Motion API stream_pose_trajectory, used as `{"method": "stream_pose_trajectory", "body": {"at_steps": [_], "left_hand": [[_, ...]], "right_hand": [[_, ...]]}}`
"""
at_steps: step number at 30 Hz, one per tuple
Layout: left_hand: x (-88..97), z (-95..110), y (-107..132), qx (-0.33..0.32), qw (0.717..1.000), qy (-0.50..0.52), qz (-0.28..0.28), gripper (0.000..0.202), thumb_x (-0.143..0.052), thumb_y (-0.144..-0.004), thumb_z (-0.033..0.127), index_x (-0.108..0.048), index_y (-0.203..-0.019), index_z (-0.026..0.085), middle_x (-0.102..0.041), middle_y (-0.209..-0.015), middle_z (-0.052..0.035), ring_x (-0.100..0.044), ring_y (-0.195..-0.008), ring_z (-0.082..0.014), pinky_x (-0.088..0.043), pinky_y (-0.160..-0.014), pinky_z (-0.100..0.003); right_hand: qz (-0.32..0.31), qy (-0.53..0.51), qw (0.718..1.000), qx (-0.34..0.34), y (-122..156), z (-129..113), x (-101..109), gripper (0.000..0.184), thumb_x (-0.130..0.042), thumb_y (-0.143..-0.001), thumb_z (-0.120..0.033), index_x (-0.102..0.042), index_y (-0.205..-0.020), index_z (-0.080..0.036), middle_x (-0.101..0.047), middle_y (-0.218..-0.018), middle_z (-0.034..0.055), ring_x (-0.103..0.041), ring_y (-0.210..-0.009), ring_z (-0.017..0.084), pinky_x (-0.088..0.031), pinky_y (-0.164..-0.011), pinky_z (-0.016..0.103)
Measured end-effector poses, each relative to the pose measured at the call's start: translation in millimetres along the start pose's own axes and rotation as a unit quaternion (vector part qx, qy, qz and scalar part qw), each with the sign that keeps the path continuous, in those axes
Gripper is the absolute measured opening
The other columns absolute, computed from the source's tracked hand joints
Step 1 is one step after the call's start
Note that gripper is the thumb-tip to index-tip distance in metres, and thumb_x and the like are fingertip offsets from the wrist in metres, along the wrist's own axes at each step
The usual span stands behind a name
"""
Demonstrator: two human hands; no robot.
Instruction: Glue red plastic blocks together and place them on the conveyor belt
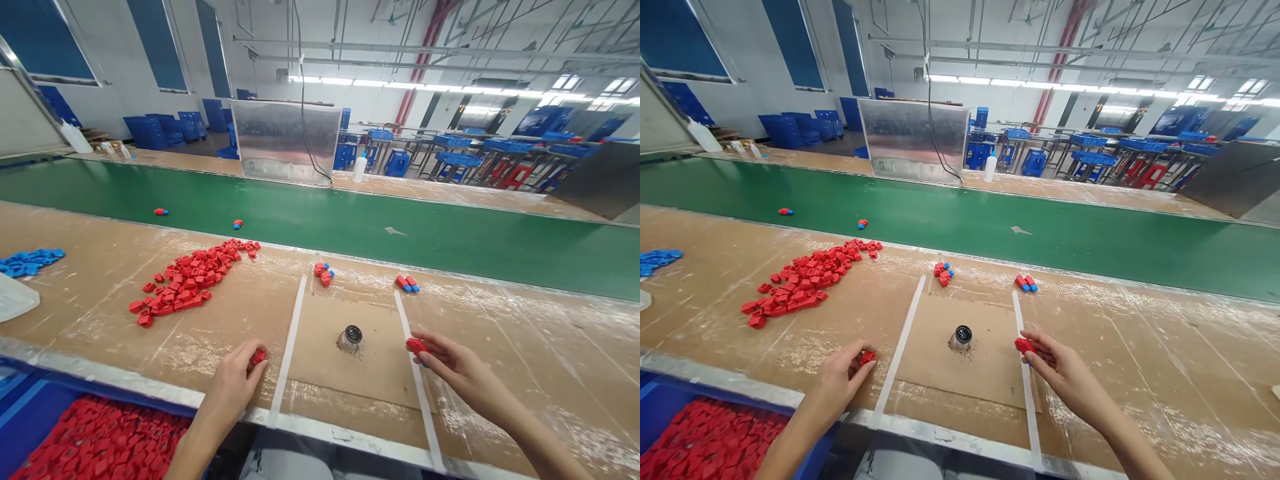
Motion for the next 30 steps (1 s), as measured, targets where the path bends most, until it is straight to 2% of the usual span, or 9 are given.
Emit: {"method": "stream_pose_trajectory", "body": {"at_steps": [4, 7, 10, 13, 15, 18, 22, 26, 30], "left_hand": [[-19.7, 10, -3, 0.037, 0.987, 0.151, -0.03, 0.009, -0.055, -0.088, 0.028, -0.061, -0.092, 0.022, -0.069, -0.088, -0.0022, -0.067, -0.079, -0.0186, -0.053, -0.073, -0.029], [-48.2, 22, -7, 0.066, 0.957, 0.275, -0.06, 0.018, -0.061, -0.085, 0.03, -0.066, -0.1, 0.02, -0.071, -0.09, -0.0039, -0.067, -0.081, -0.0187, -0.054, -0.074, -0.029], [-76.4, 29, -9, 0.098, 0.916, 0.382, -0.074, 0.023, -0.069, -0.08, 0.028, -0.071, -0.1, 0.017, -0.071, -0.095, -0.007, -0.067, -0.085, -0.0196, -0.054, -0.078, -0.03], [-95.8, 33, -10, 0.127, 0.876, 0.457, -0.085, 0.033, -0.074, -0.074, 0.026, -0.072, -0.105, 0.016, -0.069, -0.101, -0.0092, -0.066, -0.087, -0.0199, -0.054, -0.079, -0.031], [-102.8, 35, -9, 0.134, 0.863, 0.477, -0.096, 0.037, -0.074, -0.074, 0.024, -0.071, -0.11, 0.016, -0.069, -0.101, -0.0093, -0.065, -0.089, -0.0195, -0.053, -0.08, -0.03], [-107.3, 36, -7, 0.141, 0.863, 0.475, -0.101, 0.034, -0.071, -0.077, 0.023, -0.071, -0.11, 0.017, -0.069, -0.1, -0.0083, -0.065, -0.088, -0.0183, -0.052, -0.081, -0.029], [-109.6, 34, -4, 0.14, 0.868, 0.465, -0.099, 0.032, -0.069, -0.081, 0.028, -0.069, -0.111, 0.017, -0.069, -0.096, -0.0065, -0.064, -0.084, -0.0178, -0.052, -0.077, -0.028], [-110.3, 34, -2, 0.129, 0.875, 0.455, -0.107, 0.033, -0.069, -0.083, 0.031, -0.068, -0.113, 0.018, -0.069, -0.093, -0.0053, -0.061, -0.082, -0.0166, -0.051, -0.077, -0.026], [-110.5, 32, 0, 0.133, 0.867, 0.468, -0.106, 0.033, -0.07, -0.082, 0.029, -0.068, -0.113, 0.018, -0.069, -0.092, -0.0043, -0.06, -0.082, -0.0158, -0.051, -0.076, -0.025]], "right_hand": [[-0.013, 0.058, 0.997, 0.048, -5, -41, -17, 0.04, -0.051, -0.095, -0.049, -0.059, -0.121, -0.019, -0.068, -0.112, 0.0134, -0.067, -0.102, 0.027, -0.056, -0.092, 0.045], [0.003, 0.136, 0.984, 0.117, -9, -77, -28, 0.032, -0.046, -0.098, -0.042, -0.06, -0.118, -0.021, -0.066, -0.111, 0.0119, -0.067, -0.096, 0.024, -0.057, -0.084, 0.042], [0.017, 0.208, 0.963, 0.172, -12, -102, -40, 0.029, -0.041, -0.1, -0.035, -0.059, -0.118, -0.022, -0.062, -0.109, 0.0107, -0.065, -0.096, 0.023, -0.056, -0.082, 0.04], [0.012, 0.262, 0.946, 0.192, -16, -109, -54, 0.028, -0.039, -0.1, -0.03, -0.057, -0.119, -0.022, -0.061, -0.108, 0.0104, -0.065, -0.093, 0.023, -0.055, -0.078, 0.039], [0.012, 0.285, 0.938, 0.199, -16, -110, -62, 0.028, -0.038, -0.101, -0.029, -0.055, -0.121, -0.021, -0.061, -0.109, 0.0107, -0.065, -0.09, 0.023, -0.055, -0.075, 0.037], [0.021, 0.308, 0.928, 0.207, -16, -113, -69, 0.026, -0.039, -0.101, -0.029, -0.053, -0.122, -0.021, -0.063, -0.105, 0.0104, -0.065, -0.088, 0.023, -0.054, -0.071, 0.036], [0.026, 0.325, 0.924, 0.202, -17, -114, -75, 0.021, -0.041, -0.101, -0.033, -0.057, -0.11, -0.021, -0.064, -0.096, 0.0085, -0.065, -0.081, 0.022, -0.053, -0.067, 0.033], [0.027, 0.335, 0.919, 0.205, -16, -114, -80, 0.025, -0.039, -0.103, -0.037, -0.058, -0.107, -0.021, -0.064, -0.092, 0.0077, -0.065, -0.076, 0.02, -0.051, -0.063, 0.03], [0.028, 0.347, 0.912, 0.216, -14, -114, -86, 0.028, -0.036, -0.104, -0.039, -0.057, -0.107, -0.021, -0.064, -0.091, 0.0073, -0.065, -0.075, 0.019, -0.05, -0.062, 0.029]]}}
Point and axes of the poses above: each hand's wrist, its own y-axis away from the middle knuckle, its own x-axis out of the back of the hand, z = x × y, the point moved 10 cm from there along -y, towards the middle knuckle
